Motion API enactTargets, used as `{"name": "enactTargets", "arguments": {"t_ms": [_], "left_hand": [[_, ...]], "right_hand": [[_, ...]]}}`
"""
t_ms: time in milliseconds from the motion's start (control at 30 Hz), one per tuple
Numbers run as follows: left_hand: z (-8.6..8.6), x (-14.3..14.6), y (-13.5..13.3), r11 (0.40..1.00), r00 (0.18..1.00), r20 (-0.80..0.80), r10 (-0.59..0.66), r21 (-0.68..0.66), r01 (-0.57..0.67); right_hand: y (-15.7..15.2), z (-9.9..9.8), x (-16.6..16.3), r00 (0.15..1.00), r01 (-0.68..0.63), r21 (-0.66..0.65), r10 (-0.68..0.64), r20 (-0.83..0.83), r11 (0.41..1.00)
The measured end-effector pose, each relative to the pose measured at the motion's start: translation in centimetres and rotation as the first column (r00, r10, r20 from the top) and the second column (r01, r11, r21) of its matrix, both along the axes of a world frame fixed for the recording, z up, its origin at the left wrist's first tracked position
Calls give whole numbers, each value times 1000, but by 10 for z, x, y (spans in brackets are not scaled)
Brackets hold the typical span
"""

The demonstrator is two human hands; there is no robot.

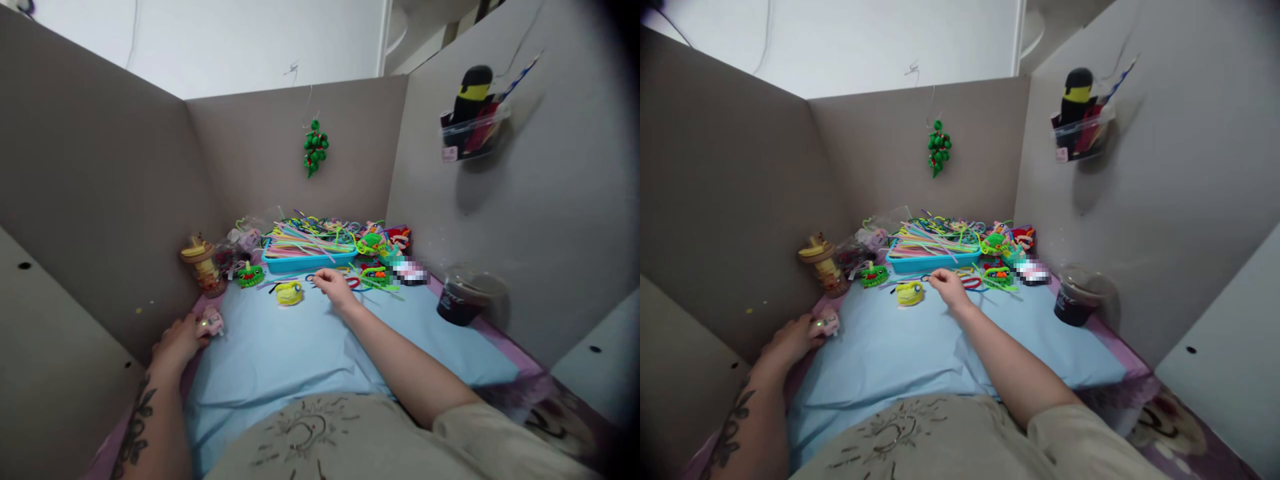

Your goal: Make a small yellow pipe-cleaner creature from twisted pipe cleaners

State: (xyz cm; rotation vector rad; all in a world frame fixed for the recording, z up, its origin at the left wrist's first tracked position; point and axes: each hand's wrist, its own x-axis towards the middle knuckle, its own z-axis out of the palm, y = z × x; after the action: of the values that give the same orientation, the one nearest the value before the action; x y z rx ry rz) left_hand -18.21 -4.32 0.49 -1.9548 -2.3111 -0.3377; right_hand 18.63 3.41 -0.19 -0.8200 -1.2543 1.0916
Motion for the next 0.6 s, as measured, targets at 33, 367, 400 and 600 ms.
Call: {"name": "enactTargets", "arguments": {"t_ms": [33,367,400,600], "left_hand": [[1,0,-2,999,998,-50,28,-44,-30],[54,83,34,936,935,105,-340,136,325],[50,94,49,893,868,215,-448,162,420],[-12,140,112,868,455,747,-484,345,357]], "right_hand": [[-1,-1,-1,998,-1,41,-1,60,999],[10,30,-14,710,-92,220,-91,698,971],[14,37,-18,658,-120,220,-89,748,968],[37,55,-51,334,-175,64,-2,943,983]]}}
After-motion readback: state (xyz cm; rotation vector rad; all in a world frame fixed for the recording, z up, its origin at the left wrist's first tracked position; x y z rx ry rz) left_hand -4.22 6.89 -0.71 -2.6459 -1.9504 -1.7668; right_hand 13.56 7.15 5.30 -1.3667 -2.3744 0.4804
